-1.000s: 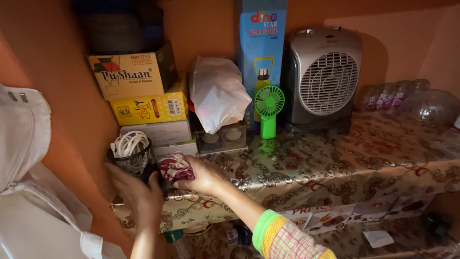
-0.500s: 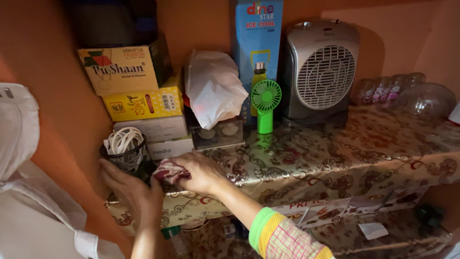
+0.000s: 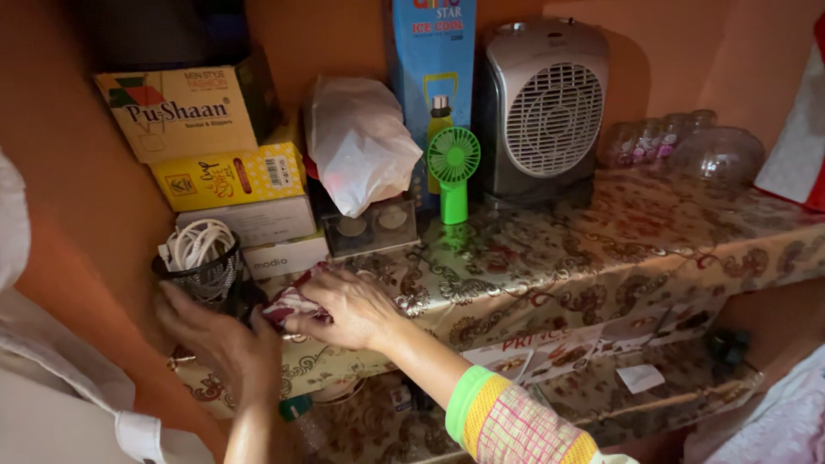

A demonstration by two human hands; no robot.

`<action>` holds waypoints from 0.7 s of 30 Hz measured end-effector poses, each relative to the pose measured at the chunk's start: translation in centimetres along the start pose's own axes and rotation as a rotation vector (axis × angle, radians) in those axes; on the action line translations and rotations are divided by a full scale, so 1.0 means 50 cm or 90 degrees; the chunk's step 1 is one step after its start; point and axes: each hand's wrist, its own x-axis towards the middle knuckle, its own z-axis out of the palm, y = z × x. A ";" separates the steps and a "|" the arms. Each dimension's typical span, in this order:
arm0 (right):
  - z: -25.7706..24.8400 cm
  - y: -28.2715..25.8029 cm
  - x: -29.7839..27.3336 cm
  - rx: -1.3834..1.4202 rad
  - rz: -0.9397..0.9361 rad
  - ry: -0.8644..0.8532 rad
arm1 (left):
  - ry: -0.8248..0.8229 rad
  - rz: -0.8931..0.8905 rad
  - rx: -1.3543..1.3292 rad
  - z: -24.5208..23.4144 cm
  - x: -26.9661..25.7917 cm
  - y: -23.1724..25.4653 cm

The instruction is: The person wipes a shelf and several items on it with a cloth, including a small fan, a plastic bag, a wire holder, and multiple boxes. The person moves items to access the shelf surface and wipes each item individually.

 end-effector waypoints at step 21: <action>-0.012 -0.023 -0.034 -0.018 -0.044 0.156 | 0.002 0.268 -0.079 0.038 -0.037 0.009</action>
